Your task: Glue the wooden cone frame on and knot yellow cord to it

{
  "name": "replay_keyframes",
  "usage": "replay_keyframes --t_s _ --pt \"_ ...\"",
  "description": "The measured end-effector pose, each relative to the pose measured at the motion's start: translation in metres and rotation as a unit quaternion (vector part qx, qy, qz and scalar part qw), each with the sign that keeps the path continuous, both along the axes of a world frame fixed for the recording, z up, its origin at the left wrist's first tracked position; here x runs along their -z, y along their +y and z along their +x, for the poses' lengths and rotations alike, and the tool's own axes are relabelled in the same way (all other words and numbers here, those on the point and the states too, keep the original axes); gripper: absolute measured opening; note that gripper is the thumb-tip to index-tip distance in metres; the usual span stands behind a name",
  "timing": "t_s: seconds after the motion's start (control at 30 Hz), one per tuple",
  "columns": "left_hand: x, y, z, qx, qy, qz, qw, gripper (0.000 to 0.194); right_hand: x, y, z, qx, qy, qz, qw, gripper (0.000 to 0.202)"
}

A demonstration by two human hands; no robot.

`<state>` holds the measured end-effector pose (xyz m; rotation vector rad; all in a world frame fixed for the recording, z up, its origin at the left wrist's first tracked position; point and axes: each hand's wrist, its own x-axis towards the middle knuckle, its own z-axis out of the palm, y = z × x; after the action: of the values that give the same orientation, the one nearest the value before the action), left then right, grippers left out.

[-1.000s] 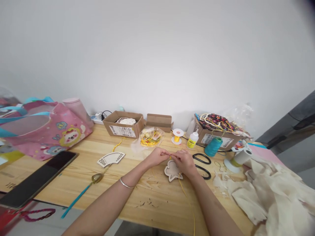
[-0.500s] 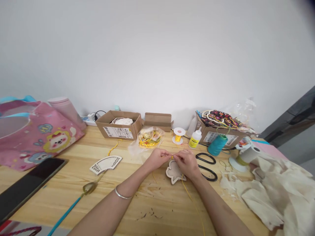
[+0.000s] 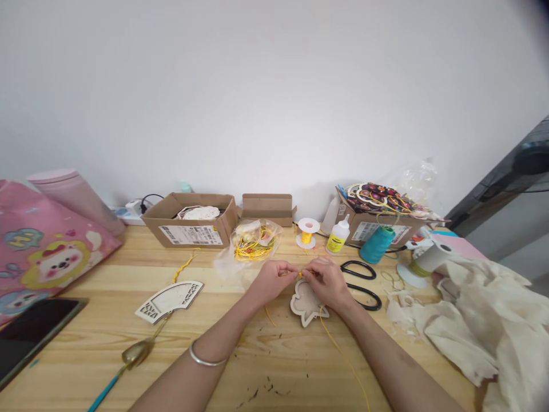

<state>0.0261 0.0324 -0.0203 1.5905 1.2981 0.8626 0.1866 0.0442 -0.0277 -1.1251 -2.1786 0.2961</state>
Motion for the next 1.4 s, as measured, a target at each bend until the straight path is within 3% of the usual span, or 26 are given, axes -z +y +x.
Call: replay_keyframes --t_s 1.0,1.4 --pt "0.0024 -0.0011 0.002 0.007 -0.045 -0.012 0.999 0.026 -0.0078 -0.0021 -0.0001 -0.013 0.031 -0.005 0.999 0.014" --pt "0.0055 0.0008 0.0006 0.005 -0.012 0.003 1.0 0.022 -0.0053 0.0003 0.0028 -0.009 0.019 0.002 1.0 0.014"
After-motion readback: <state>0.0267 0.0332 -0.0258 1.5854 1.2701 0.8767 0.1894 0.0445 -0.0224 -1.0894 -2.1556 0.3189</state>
